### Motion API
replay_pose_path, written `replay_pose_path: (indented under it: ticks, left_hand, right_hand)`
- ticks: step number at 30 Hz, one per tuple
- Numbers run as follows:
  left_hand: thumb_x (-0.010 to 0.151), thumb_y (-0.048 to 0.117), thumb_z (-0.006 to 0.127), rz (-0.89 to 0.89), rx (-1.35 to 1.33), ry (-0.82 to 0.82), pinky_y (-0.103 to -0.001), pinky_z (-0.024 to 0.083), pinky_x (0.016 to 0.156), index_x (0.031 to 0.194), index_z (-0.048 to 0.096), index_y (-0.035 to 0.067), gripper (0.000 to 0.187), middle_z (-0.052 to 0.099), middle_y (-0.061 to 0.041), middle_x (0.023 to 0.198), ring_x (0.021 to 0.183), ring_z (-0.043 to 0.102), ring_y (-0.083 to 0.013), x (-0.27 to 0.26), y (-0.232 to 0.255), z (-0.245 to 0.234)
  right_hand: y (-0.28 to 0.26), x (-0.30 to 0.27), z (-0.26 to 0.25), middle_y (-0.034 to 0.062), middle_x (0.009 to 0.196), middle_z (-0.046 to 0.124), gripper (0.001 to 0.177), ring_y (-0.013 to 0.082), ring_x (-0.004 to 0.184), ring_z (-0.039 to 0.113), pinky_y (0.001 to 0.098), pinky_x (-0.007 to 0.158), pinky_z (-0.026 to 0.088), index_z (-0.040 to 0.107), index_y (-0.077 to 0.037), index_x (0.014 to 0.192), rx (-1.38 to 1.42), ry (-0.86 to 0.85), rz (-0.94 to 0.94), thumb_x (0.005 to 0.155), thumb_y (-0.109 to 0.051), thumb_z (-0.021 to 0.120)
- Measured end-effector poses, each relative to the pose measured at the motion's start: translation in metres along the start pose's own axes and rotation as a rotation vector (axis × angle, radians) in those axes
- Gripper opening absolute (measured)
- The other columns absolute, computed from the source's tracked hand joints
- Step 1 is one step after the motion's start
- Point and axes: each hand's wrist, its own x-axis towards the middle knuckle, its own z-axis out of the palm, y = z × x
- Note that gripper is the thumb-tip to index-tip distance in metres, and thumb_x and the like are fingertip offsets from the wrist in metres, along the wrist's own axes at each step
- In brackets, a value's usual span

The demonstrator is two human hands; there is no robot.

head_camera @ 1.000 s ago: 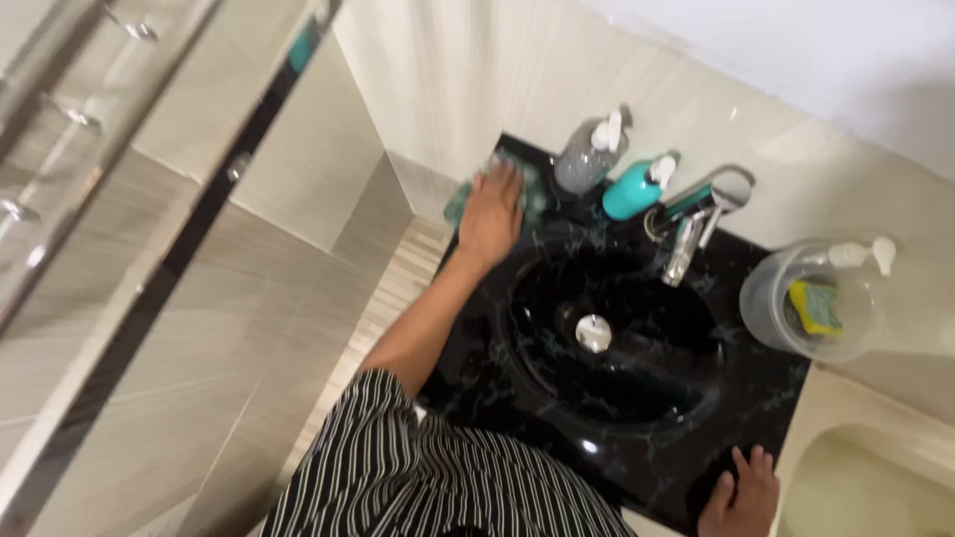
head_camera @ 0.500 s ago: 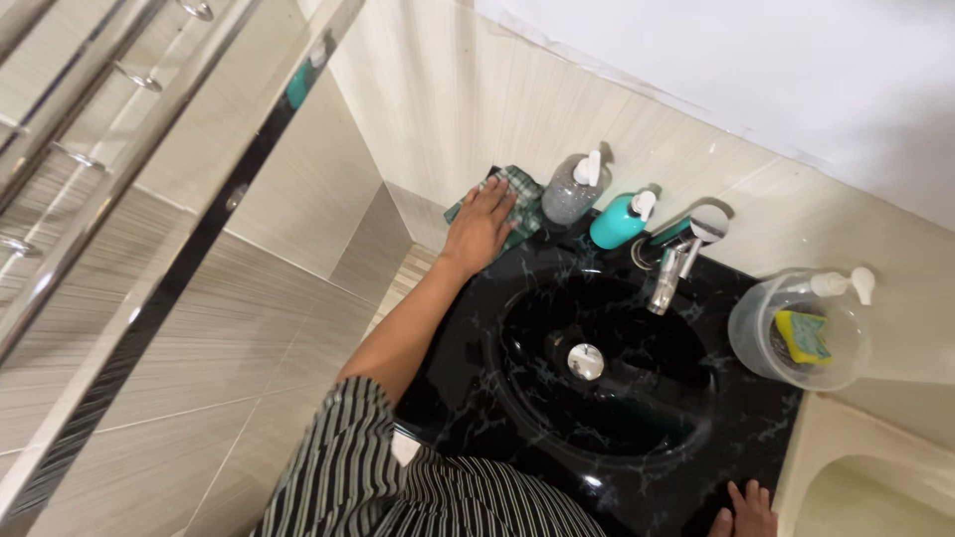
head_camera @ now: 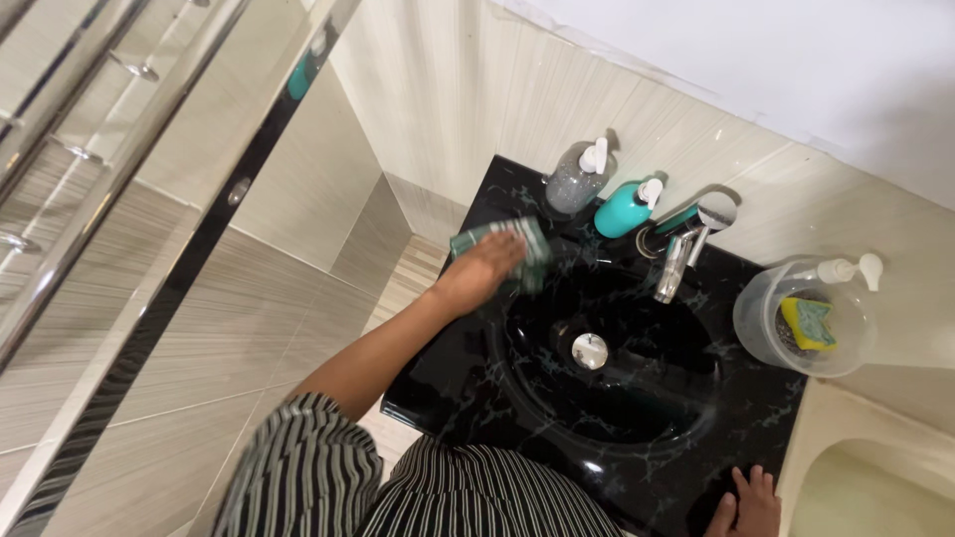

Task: The person cleans a bathroom sink and the surrounding counter by scrubbing with a sponge and wiping with a cloth.

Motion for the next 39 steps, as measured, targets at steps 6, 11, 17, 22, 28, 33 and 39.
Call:
replay_pose_path:
  ticks: [6, 11, 17, 22, 28, 33, 39]
  left_hand:
    - [0.087, -0.002, 0.063, -0.057, -0.062, 0.057, -0.047, 0.031, 0.122, 0.136, 0.061, -0.001, 0.049, 0.057, -0.019, 0.146, 0.141, 0.048, -0.0353, -0.040, 0.029, -0.014]
    - [0.086, -0.003, 0.062, -0.182, -0.111, 0.136, -0.045, 0.033, 0.124, 0.135, 0.064, 0.000, 0.048, 0.059, -0.018, 0.143, 0.141, 0.050, -0.0342, -0.077, 0.044, -0.022]
    - [0.094, -0.003, 0.060, -0.069, -0.095, 0.014, -0.042, 0.035, 0.130, 0.139, 0.060, 0.000, 0.045, 0.058, -0.017, 0.148, 0.144, 0.053, -0.0289, -0.133, 0.069, -0.020]
    - [0.091, 0.001, 0.063, -0.168, -0.072, 0.134, -0.046, 0.032, 0.121, 0.137, 0.060, -0.003, 0.047, 0.057, -0.020, 0.145, 0.142, 0.047, -0.0359, -0.154, 0.109, -0.028]
    - [0.086, -0.003, 0.062, -0.307, 0.103, 0.184, -0.045, 0.033, 0.126, 0.139, 0.059, -0.003, 0.053, 0.058, -0.019, 0.146, 0.143, 0.049, -0.0327, -0.178, 0.128, -0.028]
    - [0.090, 0.001, 0.065, -0.220, -0.032, 0.123, -0.045, 0.035, 0.119, 0.140, 0.059, -0.003, 0.050, 0.057, -0.021, 0.146, 0.139, 0.050, -0.0357, -0.198, 0.159, -0.018]
    - [0.088, 0.002, 0.064, -0.374, 0.081, 0.371, -0.046, 0.038, 0.121, 0.131, 0.064, 0.001, 0.043, 0.061, -0.019, 0.142, 0.139, 0.053, -0.0356, -0.187, 0.172, -0.014]
  right_hand:
    - [-0.015, -0.043, 0.033, 0.0343, 0.153, 0.048, 0.048, 0.0495, 0.151, 0.039, 0.0595, 0.126, 0.026, 0.062, 0.003, 0.138, 0.235, 0.375, 0.055, 0.103, -0.027, 0.047]
    - [-0.015, -0.055, 0.034, 0.0347, 0.148, 0.050, 0.042, 0.0492, 0.153, 0.041, 0.0568, 0.131, 0.025, 0.062, 0.006, 0.134, 0.227, 0.408, 0.026, 0.106, -0.020, 0.047]
    - [-0.030, -0.062, 0.021, 0.0315, 0.151, 0.051, 0.040, 0.0477, 0.152, 0.041, 0.0558, 0.129, 0.025, 0.063, 0.006, 0.132, 0.283, 0.480, -0.011, 0.108, -0.021, 0.047]
    - [-0.043, -0.067, 0.004, 0.0300, 0.158, 0.048, 0.044, 0.0449, 0.153, 0.039, 0.0542, 0.129, 0.024, 0.060, 0.006, 0.140, 0.349, 0.468, -0.055, 0.110, -0.023, 0.044]
    - [-0.051, -0.072, -0.009, 0.0311, 0.157, 0.048, 0.046, 0.0443, 0.153, 0.036, 0.0532, 0.128, 0.021, 0.059, 0.007, 0.140, 0.348, 0.443, -0.062, 0.111, -0.024, 0.043]
    - [-0.047, -0.070, -0.004, 0.0298, 0.158, 0.048, 0.045, 0.0424, 0.154, 0.036, 0.0526, 0.130, 0.020, 0.060, 0.007, 0.139, 0.362, 0.457, -0.059, 0.109, -0.023, 0.045]
    - [-0.042, -0.074, -0.003, 0.0272, 0.159, 0.049, 0.044, 0.0404, 0.155, 0.036, 0.0530, 0.130, 0.019, 0.061, 0.005, 0.140, 0.413, 0.484, -0.086, 0.107, -0.021, 0.048]
